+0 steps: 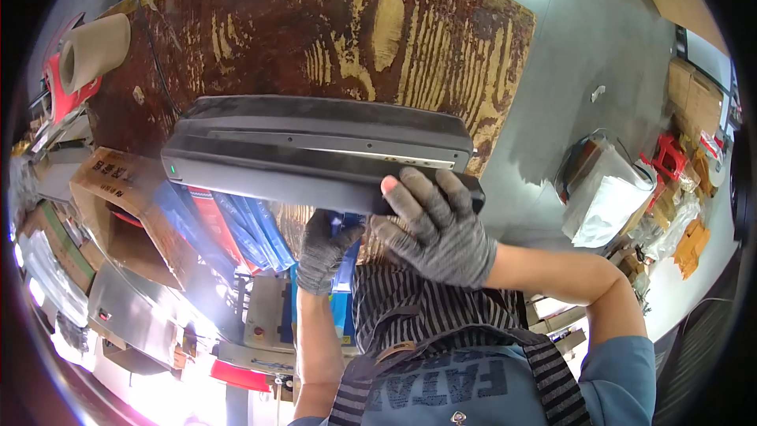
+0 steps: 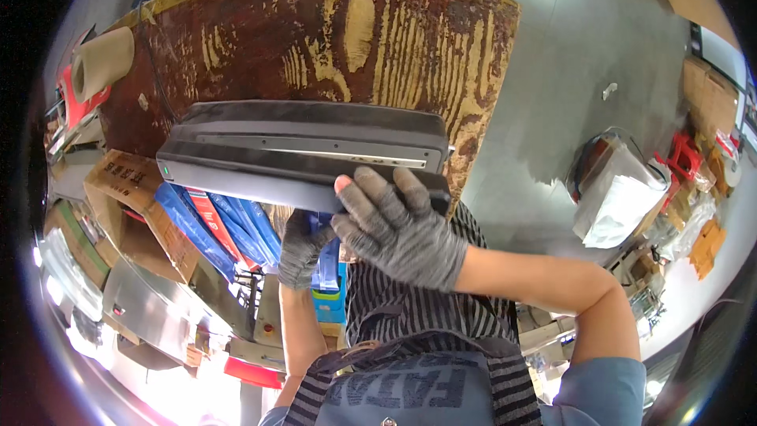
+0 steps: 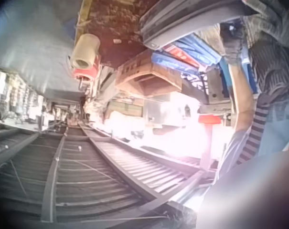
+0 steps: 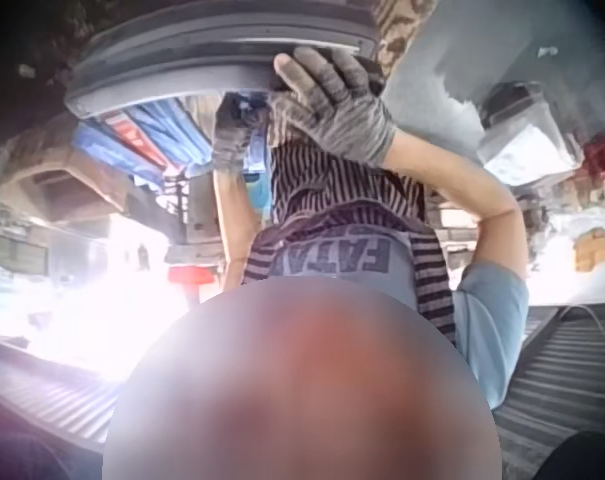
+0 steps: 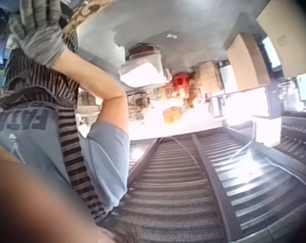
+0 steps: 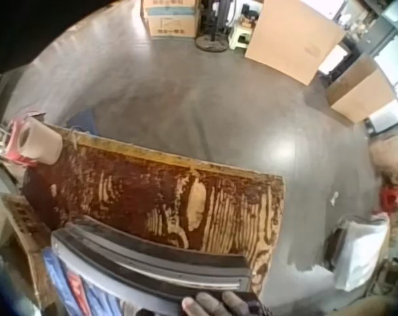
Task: The person is sealing plastic packages using a heat sealing machine on a wooden workbench in a warehouse.
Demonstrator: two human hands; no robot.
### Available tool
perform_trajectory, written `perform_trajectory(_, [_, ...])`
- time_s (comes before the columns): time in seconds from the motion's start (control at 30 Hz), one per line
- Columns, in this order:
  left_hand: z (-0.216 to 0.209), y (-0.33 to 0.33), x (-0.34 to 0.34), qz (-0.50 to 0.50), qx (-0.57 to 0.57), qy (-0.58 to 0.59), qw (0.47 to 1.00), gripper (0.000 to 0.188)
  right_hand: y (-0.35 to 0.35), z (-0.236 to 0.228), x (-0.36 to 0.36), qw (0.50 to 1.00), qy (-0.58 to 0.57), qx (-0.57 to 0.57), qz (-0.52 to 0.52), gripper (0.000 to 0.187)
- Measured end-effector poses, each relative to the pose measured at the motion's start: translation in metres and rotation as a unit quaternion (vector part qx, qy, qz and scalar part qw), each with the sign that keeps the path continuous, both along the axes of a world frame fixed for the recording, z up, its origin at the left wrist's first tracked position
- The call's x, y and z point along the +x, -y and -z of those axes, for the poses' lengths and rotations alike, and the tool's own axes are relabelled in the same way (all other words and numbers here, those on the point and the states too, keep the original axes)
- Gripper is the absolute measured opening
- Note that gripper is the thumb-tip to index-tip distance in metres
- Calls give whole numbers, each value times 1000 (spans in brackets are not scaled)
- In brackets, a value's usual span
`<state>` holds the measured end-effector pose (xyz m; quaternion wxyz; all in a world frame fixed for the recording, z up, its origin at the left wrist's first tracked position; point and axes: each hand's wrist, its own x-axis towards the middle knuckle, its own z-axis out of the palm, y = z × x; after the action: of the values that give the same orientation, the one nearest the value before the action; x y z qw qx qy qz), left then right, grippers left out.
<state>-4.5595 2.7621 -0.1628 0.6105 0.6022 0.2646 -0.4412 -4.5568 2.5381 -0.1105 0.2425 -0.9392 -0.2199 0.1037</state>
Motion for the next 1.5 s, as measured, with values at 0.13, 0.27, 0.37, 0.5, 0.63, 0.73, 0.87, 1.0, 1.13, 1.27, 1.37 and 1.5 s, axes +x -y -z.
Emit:
perform_trajectory(0.13, [1, -1, 0, -51, -28, -42, 997, 63, -2, 23, -1, 999, 38, -19, -1, 59])
perform_trajectory(0.27, [16, -15, -15, 81, 87, 121, 985, 68, -6, 31, -3, 997, 68, -47, -4, 74])
perform_trajectory(0.37, [25, -27, -22, -41, 194, 180, 963, 70, -6, 35, -4, 992, 110, -63, -7, 78])
perform_trajectory(0.5, [7, -83, 13, -26, 649, 370, 664, 55, 0, 35, -3, 990, 122, -66, -14, 82])
perform_trajectory(0.63, [-2, -136, 57, 36, 784, 193, 589, 53, -6, 32, -1, 989, 132, -68, -27, 88])
perform_trajectory(0.73, [3, -167, 53, 153, 786, 255, 541, 45, -9, 26, 0, 989, 118, -84, -32, 82])
perform_trajectory(0.87, [-32, -160, 34, 30, 624, 326, 710, 42, -4, 26, -2, 987, 129, -91, -22, 73])
perform_trajectory(1.0, [-62, -94, -16, -94, 154, 280, 943, 42, 2, 18, 2, 991, 121, -61, -18, 67])
perform_trajectory(1.13, [-13, -24, -63, -57, -31, 155, 986, 44, -5, 19, 7, 990, 138, 9, -9, 57])
perform_trajectory(1.27, [3, 27, -66, -51, -73, 156, 984, 41, -2, 21, 6, 987, 151, 39, -24, 42])
perform_trajectory(1.37, [0, 42, -57, -7, -37, 179, 983, 37, 2, 23, 4, 991, 127, 29, -26, 31])
perform_trajectory(1.5, [-16, 55, -39, -254, -110, 131, 952, 18, 3, 29, 3, 986, 163, 32, -14, 26])
